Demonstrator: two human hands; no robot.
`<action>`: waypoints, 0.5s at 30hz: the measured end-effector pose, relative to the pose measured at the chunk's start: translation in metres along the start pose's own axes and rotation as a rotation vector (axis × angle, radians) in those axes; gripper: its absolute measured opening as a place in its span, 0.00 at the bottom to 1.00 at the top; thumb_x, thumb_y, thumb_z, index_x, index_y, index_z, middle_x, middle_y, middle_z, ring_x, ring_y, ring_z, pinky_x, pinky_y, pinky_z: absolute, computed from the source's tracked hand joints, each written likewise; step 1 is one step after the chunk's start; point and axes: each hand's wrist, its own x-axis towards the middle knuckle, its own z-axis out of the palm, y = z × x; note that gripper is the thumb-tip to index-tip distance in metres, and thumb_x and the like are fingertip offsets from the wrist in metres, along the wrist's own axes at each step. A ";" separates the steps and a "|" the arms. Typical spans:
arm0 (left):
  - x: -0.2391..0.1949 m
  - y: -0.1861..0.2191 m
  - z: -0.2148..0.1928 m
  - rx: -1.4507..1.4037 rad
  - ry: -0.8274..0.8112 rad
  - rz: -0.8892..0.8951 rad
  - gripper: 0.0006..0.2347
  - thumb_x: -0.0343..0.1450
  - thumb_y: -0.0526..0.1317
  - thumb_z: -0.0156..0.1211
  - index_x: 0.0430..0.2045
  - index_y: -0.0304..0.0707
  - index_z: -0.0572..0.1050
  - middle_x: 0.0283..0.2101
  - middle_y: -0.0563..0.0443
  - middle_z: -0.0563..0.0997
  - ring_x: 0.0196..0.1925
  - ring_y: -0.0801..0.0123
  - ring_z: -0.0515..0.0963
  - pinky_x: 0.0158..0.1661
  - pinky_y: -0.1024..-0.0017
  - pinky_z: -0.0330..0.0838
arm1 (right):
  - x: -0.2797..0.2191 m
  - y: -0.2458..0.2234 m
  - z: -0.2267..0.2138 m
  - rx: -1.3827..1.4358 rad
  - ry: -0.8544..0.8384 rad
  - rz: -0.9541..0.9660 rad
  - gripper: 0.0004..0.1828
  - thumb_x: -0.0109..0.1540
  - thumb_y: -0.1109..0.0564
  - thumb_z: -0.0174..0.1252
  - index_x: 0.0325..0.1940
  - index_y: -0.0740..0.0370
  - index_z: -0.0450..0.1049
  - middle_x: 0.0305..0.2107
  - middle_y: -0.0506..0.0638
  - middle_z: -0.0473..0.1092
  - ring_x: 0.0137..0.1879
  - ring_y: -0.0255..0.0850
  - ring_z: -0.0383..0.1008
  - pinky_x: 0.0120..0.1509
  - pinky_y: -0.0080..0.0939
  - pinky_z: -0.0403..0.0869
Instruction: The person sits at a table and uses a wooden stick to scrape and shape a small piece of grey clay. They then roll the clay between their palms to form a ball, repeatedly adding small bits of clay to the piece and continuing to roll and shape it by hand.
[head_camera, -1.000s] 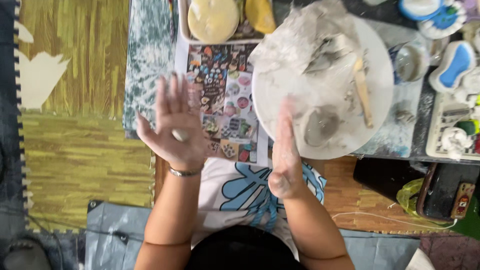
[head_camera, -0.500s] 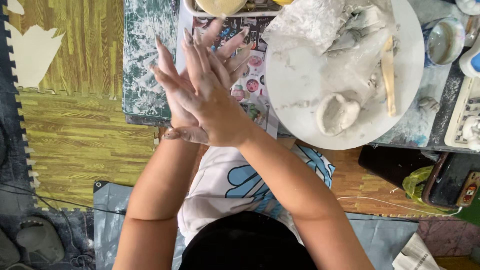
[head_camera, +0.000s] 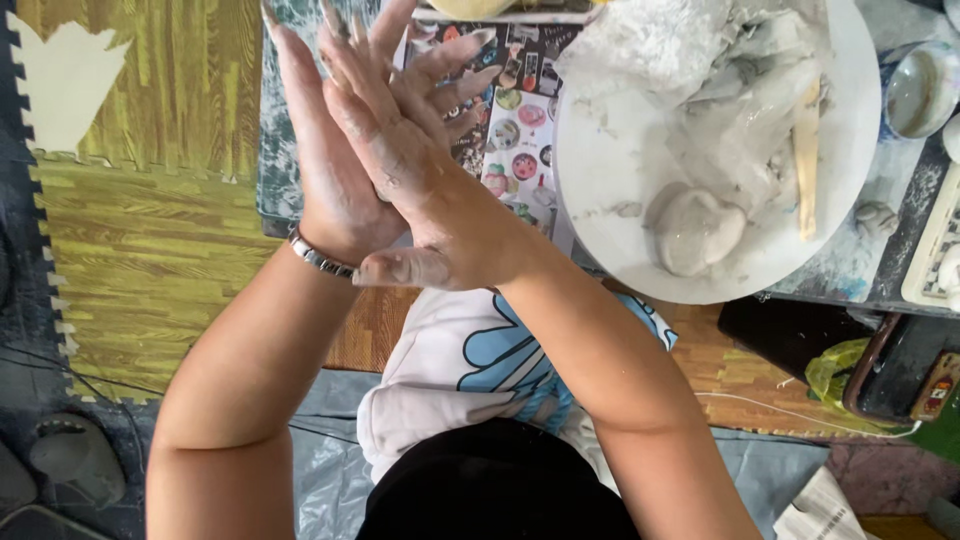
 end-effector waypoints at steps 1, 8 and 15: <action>0.003 0.000 -0.005 0.028 0.010 -0.003 0.40 0.74 0.73 0.32 0.74 0.46 0.57 0.63 0.38 0.73 0.60 0.56 0.74 0.62 0.60 0.70 | 0.001 0.004 0.003 -0.004 0.002 0.018 0.51 0.70 0.22 0.46 0.84 0.49 0.33 0.79 0.48 0.27 0.86 0.45 0.26 0.90 0.49 0.34; 0.005 -0.035 -0.049 -0.114 0.139 0.064 0.39 0.76 0.70 0.28 0.78 0.43 0.54 0.63 0.40 0.73 0.63 0.54 0.75 0.64 0.62 0.71 | -0.001 0.033 0.036 -0.070 0.058 0.166 0.47 0.75 0.27 0.40 0.85 0.54 0.32 0.80 0.54 0.27 0.85 0.51 0.27 0.88 0.58 0.31; 0.004 -0.031 -0.047 0.481 0.033 0.241 0.39 0.75 0.71 0.26 0.79 0.51 0.35 0.74 0.36 0.67 0.68 0.44 0.74 0.63 0.54 0.73 | -0.003 0.020 0.027 0.160 0.091 0.121 0.50 0.74 0.23 0.37 0.85 0.53 0.28 0.79 0.50 0.27 0.86 0.44 0.27 0.89 0.51 0.35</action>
